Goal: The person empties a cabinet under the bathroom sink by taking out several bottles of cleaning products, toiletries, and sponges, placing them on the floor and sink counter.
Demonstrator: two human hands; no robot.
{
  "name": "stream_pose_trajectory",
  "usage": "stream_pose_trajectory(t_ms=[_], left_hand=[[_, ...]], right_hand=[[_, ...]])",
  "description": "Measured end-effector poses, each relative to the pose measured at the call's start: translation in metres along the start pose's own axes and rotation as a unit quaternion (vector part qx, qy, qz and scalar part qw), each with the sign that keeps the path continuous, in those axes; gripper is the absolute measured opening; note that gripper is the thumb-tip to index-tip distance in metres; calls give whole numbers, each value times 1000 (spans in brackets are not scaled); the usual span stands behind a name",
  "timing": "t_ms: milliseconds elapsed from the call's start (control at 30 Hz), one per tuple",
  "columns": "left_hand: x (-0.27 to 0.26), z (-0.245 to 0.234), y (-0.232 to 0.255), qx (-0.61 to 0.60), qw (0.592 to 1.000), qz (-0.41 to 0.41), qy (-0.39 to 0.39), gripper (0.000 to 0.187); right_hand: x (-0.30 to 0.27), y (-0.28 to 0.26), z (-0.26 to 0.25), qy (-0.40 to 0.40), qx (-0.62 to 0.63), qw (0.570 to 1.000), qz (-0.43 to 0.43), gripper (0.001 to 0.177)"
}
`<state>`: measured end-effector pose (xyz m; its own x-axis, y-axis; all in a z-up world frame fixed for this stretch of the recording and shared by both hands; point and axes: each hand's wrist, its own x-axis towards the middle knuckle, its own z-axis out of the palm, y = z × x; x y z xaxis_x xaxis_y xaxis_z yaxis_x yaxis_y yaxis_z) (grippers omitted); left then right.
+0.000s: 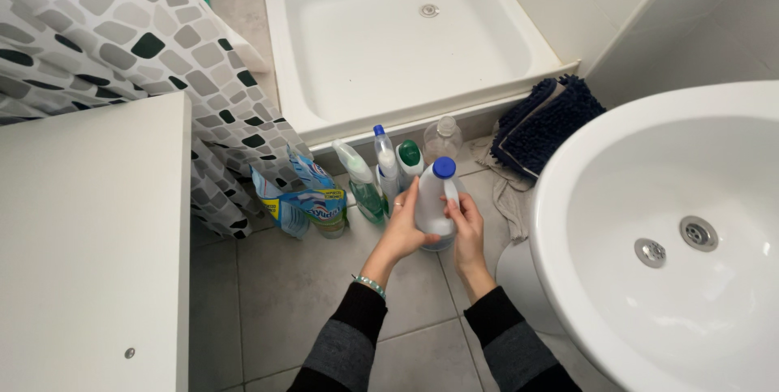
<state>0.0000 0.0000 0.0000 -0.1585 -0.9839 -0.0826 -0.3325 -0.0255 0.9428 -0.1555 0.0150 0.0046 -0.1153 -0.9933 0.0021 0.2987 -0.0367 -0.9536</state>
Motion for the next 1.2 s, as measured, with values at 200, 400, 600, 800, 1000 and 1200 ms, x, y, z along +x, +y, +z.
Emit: stream_pose_trajectory(t_ms=[200,400,600,800,1000,1200], left_hand=[[-7,-18,25,-6,999,-49,9,114],[-36,-52,84,-68,997,-31,9,101],[-74,-89,151,-156,987,40,6,84],[-84,-132,207,-164,982,97,15,79],[-75,-186,288,-136,989,37,49,76],[-103,-251,343,11,988,84,127,73]], right_hand=[[-5,-17,9,31,-166,985,-24,41],[-19,-64,15,26,-233,966,-108,56],[-31,-144,42,-51,-203,970,-124,68],[-34,-198,63,-110,-170,968,-145,74],[-29,-245,108,-138,-98,972,-164,76],[-25,-299,187,-186,-71,957,-211,74]])
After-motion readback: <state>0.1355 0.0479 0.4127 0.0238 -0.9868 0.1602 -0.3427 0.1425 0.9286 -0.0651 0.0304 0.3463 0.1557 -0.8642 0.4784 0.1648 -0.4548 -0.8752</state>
